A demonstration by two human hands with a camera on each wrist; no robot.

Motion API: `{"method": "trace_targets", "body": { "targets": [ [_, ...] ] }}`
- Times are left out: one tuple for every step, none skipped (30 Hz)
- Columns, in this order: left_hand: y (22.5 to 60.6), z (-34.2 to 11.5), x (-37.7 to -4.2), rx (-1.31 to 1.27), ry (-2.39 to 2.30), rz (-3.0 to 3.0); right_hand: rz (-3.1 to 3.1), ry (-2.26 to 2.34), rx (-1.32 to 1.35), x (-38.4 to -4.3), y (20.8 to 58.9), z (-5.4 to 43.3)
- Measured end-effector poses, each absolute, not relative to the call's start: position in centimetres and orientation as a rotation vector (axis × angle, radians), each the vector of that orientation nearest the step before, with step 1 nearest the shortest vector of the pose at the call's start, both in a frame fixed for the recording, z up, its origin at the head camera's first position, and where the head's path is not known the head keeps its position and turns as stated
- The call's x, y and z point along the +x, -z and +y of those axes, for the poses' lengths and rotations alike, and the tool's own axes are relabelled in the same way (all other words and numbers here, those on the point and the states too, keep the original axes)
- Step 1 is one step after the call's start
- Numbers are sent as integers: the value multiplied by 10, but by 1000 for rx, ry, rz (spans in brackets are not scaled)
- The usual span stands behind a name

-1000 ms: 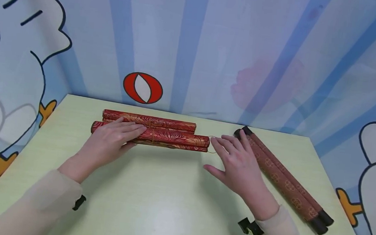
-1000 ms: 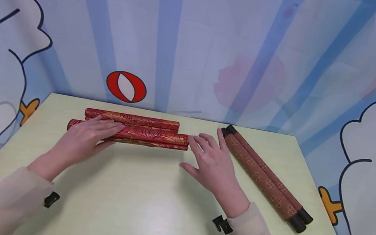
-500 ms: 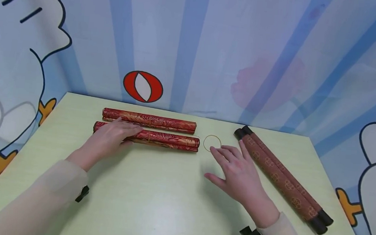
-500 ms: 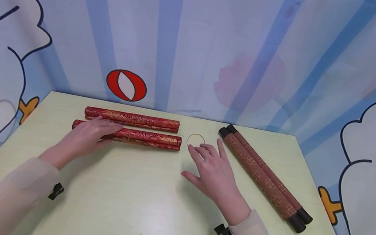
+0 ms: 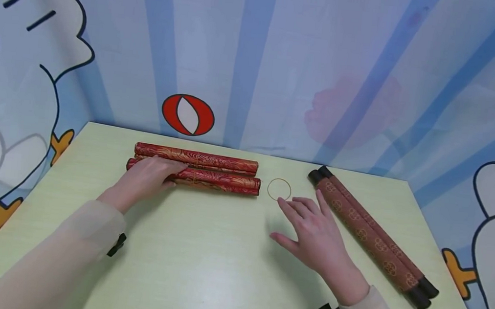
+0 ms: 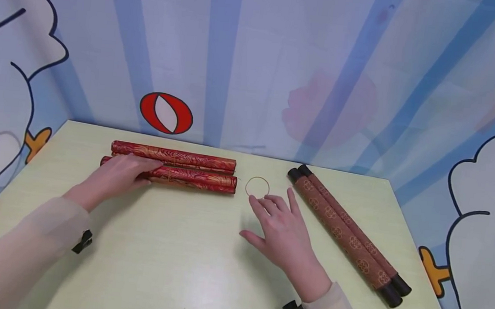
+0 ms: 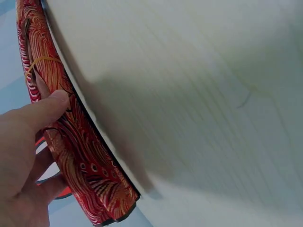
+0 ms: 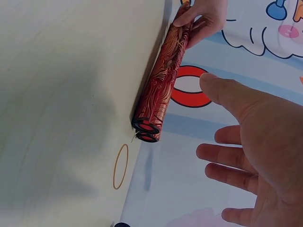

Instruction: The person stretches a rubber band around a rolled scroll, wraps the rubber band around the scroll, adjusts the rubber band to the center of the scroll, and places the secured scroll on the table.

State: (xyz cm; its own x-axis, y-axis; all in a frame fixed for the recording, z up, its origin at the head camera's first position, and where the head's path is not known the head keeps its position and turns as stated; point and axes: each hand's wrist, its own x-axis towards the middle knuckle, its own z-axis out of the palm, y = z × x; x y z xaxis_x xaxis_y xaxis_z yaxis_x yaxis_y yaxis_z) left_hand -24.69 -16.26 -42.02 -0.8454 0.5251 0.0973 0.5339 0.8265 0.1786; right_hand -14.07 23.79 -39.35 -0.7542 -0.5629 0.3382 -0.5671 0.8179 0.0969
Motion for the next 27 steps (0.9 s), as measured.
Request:
{"method": "trace_targets", "body": {
  "targets": [
    [421,-162,-248,-855,300,-2970,-2648,-21,854,-140,394,238],
    [422,-161,-249,-851,288,-2977,-2648,-23,854,-140,395,238],
    [423,-160,-250,-847,280,-2984,-2649,-27,854,-140,395,239],
    [424,-159,-251,-845,269,-2990,-2651,-30,853,-140,396,239],
    [424,-158,-251,-847,258,-2991,-2654,-34,853,-139,396,239],
    [425,-158,-251,-842,251,-3001,-2658,-37,853,-139,396,239],
    [425,-157,-252,-835,245,-3011,-2663,-40,851,-139,397,239],
    [425,-156,-252,-828,239,-3019,-2668,-45,849,-139,397,238],
    [424,-155,-252,-821,235,-3027,-2673,-50,847,-138,398,238],
    [424,-154,-252,-815,230,-3035,-2678,-53,846,-138,398,237],
    [424,-154,-252,-807,228,-3044,-2682,-56,845,-138,398,237],
    [423,-153,-252,-801,223,-3053,-2685,-59,845,-138,398,236],
    [423,-153,-252,-798,220,-3059,-2688,-63,846,-138,398,236],
    [423,-152,-251,-798,214,-3062,-2690,-65,846,-137,398,235],
    [423,-152,-251,-796,210,-3067,-2690,-67,846,-137,398,235],
    [423,-152,-251,-795,209,-3069,-2690,-67,846,-137,398,235],
    [424,-152,-250,-794,209,-3070,-2689,-66,845,-137,398,235],
    [424,-152,-250,-792,210,-3071,-2688,-64,843,-137,398,235],
    [424,-152,-249,-785,213,-3073,-2688,-62,842,-137,398,235],
    [425,-153,-249,-784,212,-3070,-2689,-57,841,-137,398,236],
    [425,-153,-248,-782,213,-3067,-2691,-54,840,-137,398,236],
    [425,-153,-247,-780,210,-3065,-2694,-50,840,-138,398,236],
    [426,-154,-247,-777,202,-3063,-2699,-46,839,-138,399,237],
    [427,-155,-246,-773,196,-3063,-2704,-43,837,-138,399,237],
    [427,-155,-245,-770,189,-3063,-2709,-39,836,-138,399,237],
    [428,-156,-244,-766,183,-3064,-2716,-36,834,-138,400,238],
    [428,-156,-244,-760,177,-3067,-2722,-34,832,-139,400,238]
  ]
}}
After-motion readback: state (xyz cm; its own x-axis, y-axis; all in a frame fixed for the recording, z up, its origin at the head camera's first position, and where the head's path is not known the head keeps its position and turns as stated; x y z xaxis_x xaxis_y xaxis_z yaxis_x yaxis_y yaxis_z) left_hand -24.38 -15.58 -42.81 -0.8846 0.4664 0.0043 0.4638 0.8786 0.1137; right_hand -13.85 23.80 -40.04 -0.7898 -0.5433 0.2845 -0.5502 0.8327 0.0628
